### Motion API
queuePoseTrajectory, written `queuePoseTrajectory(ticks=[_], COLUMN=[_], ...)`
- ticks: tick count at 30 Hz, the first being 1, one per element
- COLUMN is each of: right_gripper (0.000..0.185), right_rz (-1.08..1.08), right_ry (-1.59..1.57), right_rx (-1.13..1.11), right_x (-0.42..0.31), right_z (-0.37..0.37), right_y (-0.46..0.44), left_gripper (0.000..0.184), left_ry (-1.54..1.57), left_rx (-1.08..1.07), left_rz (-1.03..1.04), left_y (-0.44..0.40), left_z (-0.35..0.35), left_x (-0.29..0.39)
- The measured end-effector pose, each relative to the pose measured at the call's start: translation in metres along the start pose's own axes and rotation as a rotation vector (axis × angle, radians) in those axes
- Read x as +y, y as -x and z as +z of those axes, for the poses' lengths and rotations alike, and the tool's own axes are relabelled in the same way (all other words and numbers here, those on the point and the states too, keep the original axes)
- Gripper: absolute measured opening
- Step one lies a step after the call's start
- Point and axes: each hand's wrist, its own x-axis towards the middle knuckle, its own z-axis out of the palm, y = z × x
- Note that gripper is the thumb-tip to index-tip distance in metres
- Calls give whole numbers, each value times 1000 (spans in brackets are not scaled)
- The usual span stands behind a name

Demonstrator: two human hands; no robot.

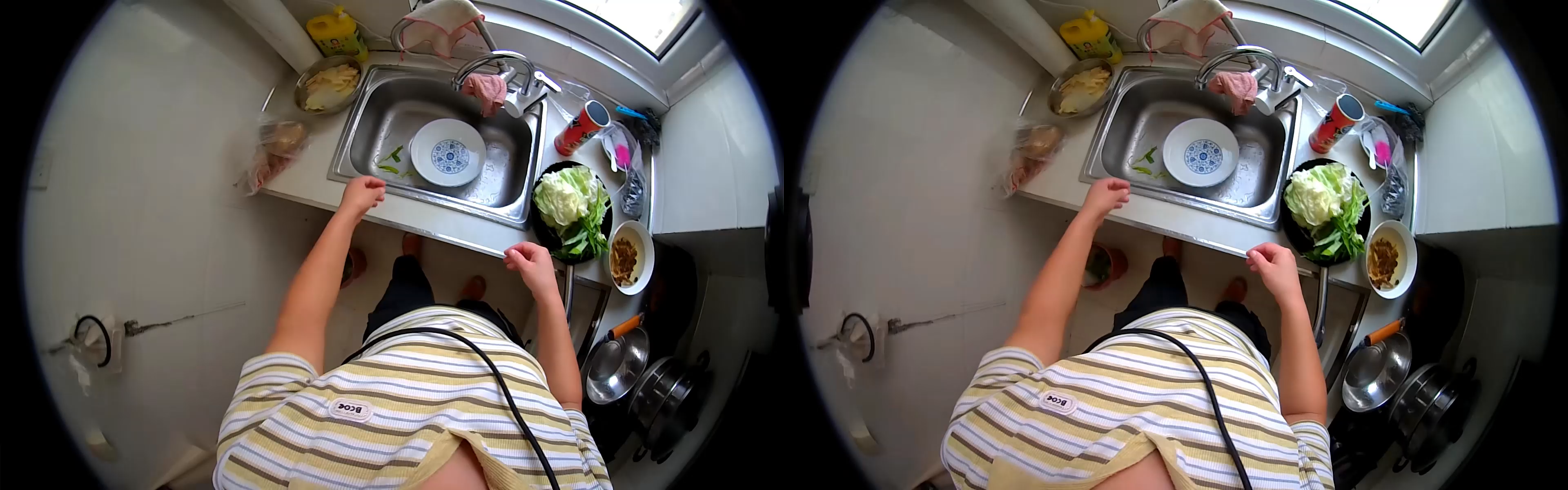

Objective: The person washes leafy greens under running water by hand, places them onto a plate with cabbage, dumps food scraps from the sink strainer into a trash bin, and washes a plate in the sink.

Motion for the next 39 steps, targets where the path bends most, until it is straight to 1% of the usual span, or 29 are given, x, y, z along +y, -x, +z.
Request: queuePoseTrajectory(ticks=[1, 3, 4, 6, 7, 9, 10, 11, 12, 13, 15, 16, 17, 19, 20, 21, 23, 24, 25, 26, 27, 29, 30, 32, 33, 35, 36, 38, 39], right_gripper=[14, 14, 16, 22, 31, 45, 51, 58, 54, 54, 44, 35, 35, 32, 32, 29, 26, 27, 27, 23, 23, 21, 19, 19, 18, 18, 18, 17, 16], right_rz=[107, 188, 230, 312, 372, 548, 650, 751, 861, 876, 910, 905, 924, 796, 808, 814, 833, 840, 846, 871, 878, 868, 891, 893, 884, 879, 869, 849, 828], right_ry=[-171, -181, -210, -259, -234, -221, -200, -176, -236, -231, -365, -316, -308, -171, -171, -197, -216, -218, -219, -185, -184, -141, -134, -135, -134, -141, -148, -145, -139], right_rx=[2, 72, 109, 155, 160, 246, 274, 303, 337, 333, 340, 333, 330, 497, 504, 544, 590, 597, 603, 579, 586, 583, 597, 617, 625, 640, 650, 659, 665], right_x=[-2, -8, -9, -5, 5, 31, 43, 57, 73, 79, 90, 99, 108, 120, 122, 121, 119, 121, 124, 126, 128, 136, 134, 131, 132, 133, 135, 144, 147], right_z=[3, 13, 19, 35, 45, 66, 78, 89, 98, 106, 118, 123, 127, 132, 132, 130, 125, 119, 114, 108, 103, 93, 89, 85, 83, 82, 80, 75, 75], right_y=[-11, -45, -69, -124, -158, -223, -250, -273, -294, -308, -325, -332, -335, -338, -338, -337, -332, -328, -325, -323, -321, -315, -313, -310, -308, -307, -307, -304, -301], left_gripper=[23, 28, 28, 37, 37, 54, 54, 61, 64, 67, 75, 71, 71, 67, 60, 60, 58, 58, 56, 54, 54, 46, 46, 36, 36, 35, 35, 34, 37], left_ry=[5, -239, -230, -445, -430, -430, -422, -392, -383, -372, -364, -487, -489, -499, -422, -425, -439, -442, -440, -436, -434, -557, -558, -615, -614, -621, -622, -619, -559], left_rx=[-16, -14, -33, -5, -11, -109, -110, 40, 112, 185, 243, 276, 268, 200, 287, 272, 122, 109, 70, 33, 23, -11, -24, -125, -135, -387, -390, -249, -178], left_rz=[-18, 1, -4, -191, -201, -509, -534, -571, -592, -610, -518, -389, -408, -162, -135, -141, 157, 149, 212, 278, 277, 310, 309, 466, 466, 467, 468, 612, 574], left_y=[-39, -108, -135, -184, -207, -251, -267, -281, -286, -290, -268, -273, -277, -283, -286, -288, -292, -294, -297, -300, -301, -301, -303, -308, -311, -317, -314, -303, -306], left_z=[-6, -16, -18, -15, -14, -5, 2, 14, 19, 24, 27, 34, 38, 51, 62, 64, 68, 73, 79, 84, 84, 86, 90, 100, 107, 120, 118, 107, 96], left_x=[-4, -8, -10, -20, -28, -55, -80, -106, -110, -114, -87, -98, -108, -113, -112, -111, -108, -107, -106, -105, -99, -87, -90, -94, -97, -102, -95, -69, -66])
